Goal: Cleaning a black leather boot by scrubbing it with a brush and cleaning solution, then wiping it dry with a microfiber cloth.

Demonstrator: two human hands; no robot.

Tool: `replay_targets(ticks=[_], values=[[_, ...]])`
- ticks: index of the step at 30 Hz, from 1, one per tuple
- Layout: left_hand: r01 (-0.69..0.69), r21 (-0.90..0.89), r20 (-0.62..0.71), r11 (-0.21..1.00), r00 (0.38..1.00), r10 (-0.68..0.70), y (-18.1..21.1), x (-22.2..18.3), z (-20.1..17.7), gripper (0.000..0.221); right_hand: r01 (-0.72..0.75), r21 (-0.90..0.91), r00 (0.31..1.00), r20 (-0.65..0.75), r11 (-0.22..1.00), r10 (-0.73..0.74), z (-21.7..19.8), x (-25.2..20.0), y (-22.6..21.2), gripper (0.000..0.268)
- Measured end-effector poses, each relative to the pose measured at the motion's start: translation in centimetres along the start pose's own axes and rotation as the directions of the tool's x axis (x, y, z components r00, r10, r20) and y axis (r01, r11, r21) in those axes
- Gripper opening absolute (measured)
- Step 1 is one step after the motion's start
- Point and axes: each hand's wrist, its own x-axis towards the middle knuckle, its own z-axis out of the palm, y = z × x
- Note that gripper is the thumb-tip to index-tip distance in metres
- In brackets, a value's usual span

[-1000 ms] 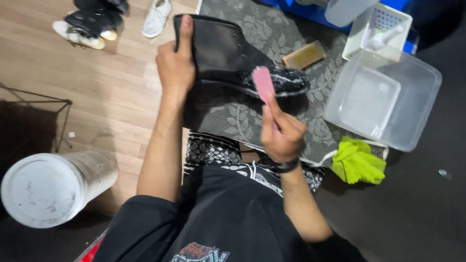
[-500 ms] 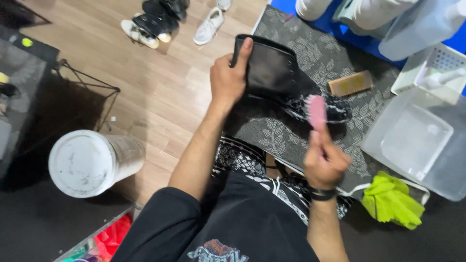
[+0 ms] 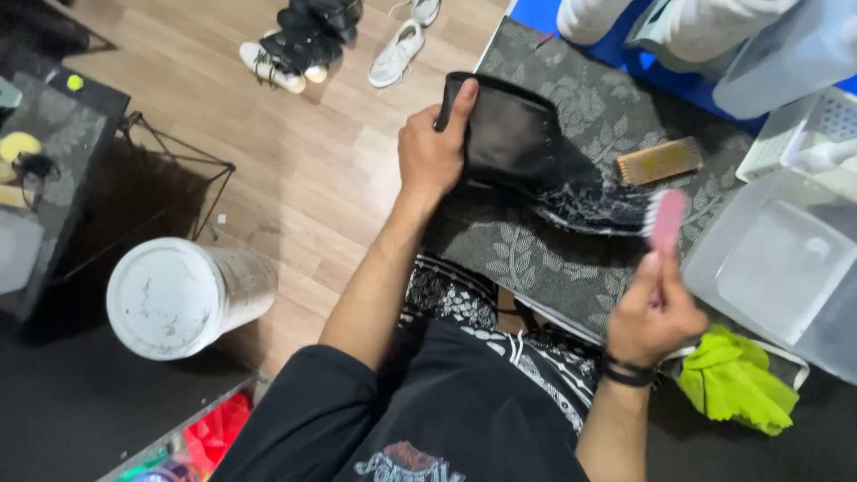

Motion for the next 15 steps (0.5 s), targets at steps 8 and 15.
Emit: replay_targets(ticks=[8, 15], values=[[-0.001, -0.023, 0.031, 1.000, 1.000, 0.002, 0.1, -0.5, 0.2, 0.066, 0.316, 0.217, 0.929, 0.126, 0.924, -0.347, 1.0, -0.5, -1.4, 0.033], [-0.096, 0.016, -0.006, 0.995, 0.995, 0.096, -2.0, 0.5, 1.7, 0.071, 0.109, 0.008, 0.992, -0.062, 0.994, -0.108, -0.4, 0.9, -0.5, 0.022]])
